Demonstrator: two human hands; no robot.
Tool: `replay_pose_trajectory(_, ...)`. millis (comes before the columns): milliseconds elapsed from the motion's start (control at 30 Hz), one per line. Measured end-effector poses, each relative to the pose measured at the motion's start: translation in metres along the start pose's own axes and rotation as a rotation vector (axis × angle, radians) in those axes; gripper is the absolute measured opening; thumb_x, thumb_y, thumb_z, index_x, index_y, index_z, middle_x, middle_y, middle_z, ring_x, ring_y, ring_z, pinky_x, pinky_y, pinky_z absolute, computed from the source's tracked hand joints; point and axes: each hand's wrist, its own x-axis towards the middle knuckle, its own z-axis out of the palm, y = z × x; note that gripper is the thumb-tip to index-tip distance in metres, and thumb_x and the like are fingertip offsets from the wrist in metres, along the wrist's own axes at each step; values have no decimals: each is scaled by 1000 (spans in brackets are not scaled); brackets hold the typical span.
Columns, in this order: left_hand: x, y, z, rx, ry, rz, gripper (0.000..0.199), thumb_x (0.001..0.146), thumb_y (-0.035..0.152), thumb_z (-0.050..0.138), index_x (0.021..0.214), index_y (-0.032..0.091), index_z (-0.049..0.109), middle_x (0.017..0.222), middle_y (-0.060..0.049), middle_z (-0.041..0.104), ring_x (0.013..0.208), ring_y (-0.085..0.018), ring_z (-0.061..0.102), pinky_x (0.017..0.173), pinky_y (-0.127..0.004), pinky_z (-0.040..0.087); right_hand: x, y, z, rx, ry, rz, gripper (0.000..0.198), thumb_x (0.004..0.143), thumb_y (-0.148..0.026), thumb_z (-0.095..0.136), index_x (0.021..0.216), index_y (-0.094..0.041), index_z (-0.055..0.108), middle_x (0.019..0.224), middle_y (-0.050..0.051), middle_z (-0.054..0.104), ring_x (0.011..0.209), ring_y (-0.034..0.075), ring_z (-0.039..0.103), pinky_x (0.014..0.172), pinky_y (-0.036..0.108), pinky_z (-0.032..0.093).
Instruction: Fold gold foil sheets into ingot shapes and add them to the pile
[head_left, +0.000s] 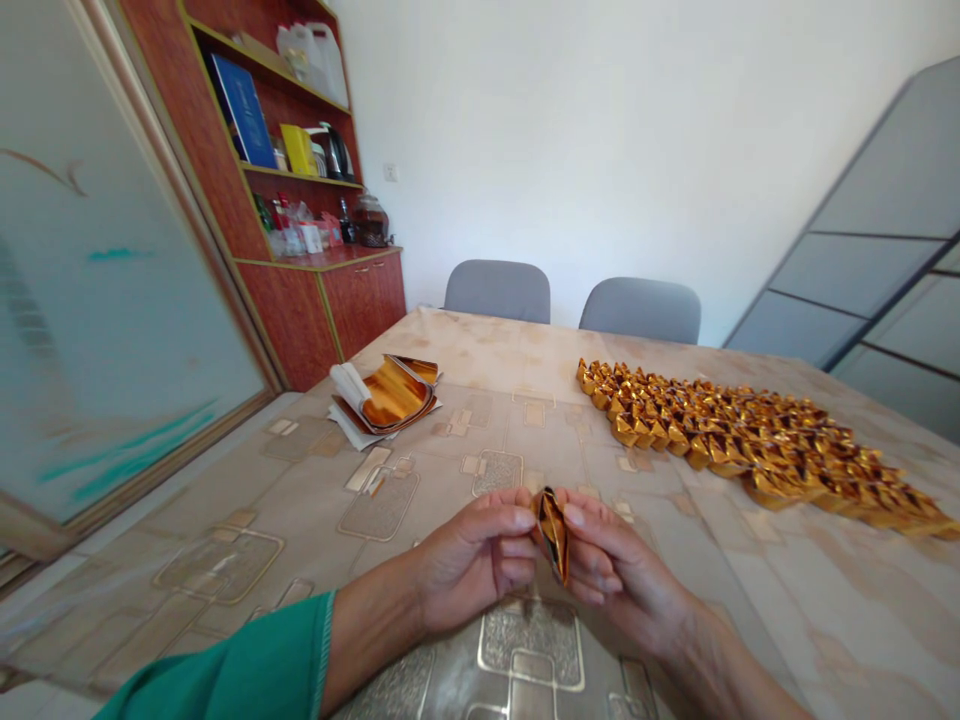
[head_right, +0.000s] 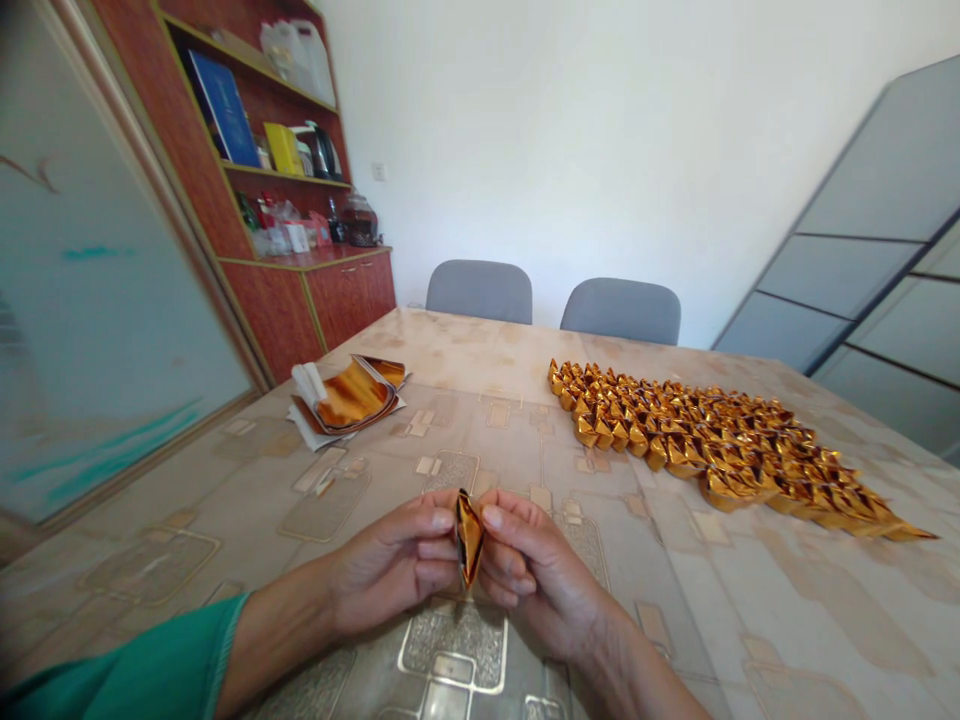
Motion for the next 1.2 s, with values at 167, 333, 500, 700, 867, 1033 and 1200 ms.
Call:
replay_pose_trajectory(167, 3, 1, -2, -382, -189, -260, 21, 63, 12, 84, 75, 11, 68, 60, 5, 47, 48, 0, 31, 44, -12, 26, 1, 0, 2, 28, 33, 10, 32, 78, -38, 80, 69, -18, 57, 45, -12, 34, 40, 3, 16, 40, 15, 23)
replay_pose_trajectory(333, 6, -1, -6, -449, -221, -239, 29, 67, 4, 80, 91, 15, 67, 66, 4, 52, 49, -1, 38, 45, -11, 30, 3, 1, -2, 77, -13, -9, 26, 83, -33, 76, 72, -15, 60, 48, -11, 36, 41, 3, 20, 41, 15, 25)
replay_pose_trajectory(500, 9, -4, -8, -428, -212, -122, 27, 70, 2, 76, 91, 16, 66, 67, 4, 54, 51, -2, 42, 49, -13, 32, 4, 3, -6, 124, -30, -17, 23, 89, -27, 70, 72, -13, 61, 49, -10, 38, 43, 4, 23, 43, 16, 27)
replay_pose_trajectory(700, 6, -3, -3, -218, -187, -12, 24, 68, 18, 82, 79, 12, 61, 66, 2, 54, 57, -6, 45, 54, -17, 36, 6, 6, -6, 138, -50, -3, 21, 90, -26, 69, 74, -13, 64, 49, -9, 40, 42, 4, 21, 42, 16, 26)
replay_pose_trajectory(867, 5, -5, 0, -106, -127, 64, 33, 66, 22, 85, 73, 15, 53, 64, 3, 55, 54, -6, 44, 47, -17, 29, 6, 7, -6, 103, -49, 4, 26, 90, -28, 68, 69, -13, 62, 49, -9, 40, 43, 4, 22, 43, 17, 25)
replay_pose_trajectory(1033, 5, -5, -2, -100, -105, 45, 38, 65, 24, 85, 74, 17, 50, 65, 3, 55, 56, -6, 47, 50, -17, 32, 5, 8, -7, 106, -36, 0, 27, 90, -28, 68, 68, -14, 61, 49, -9, 39, 43, 4, 21, 43, 18, 23)
replay_pose_trajectory(1200, 5, -5, 0, -57, -97, 74, 38, 68, 29, 84, 77, 17, 49, 65, 4, 55, 55, -6, 46, 49, -17, 32, 6, 9, -9, 101, -51, -2, 32, 92, -28, 65, 64, -15, 58, 49, -9, 38, 43, 5, 21, 44, 19, 23)
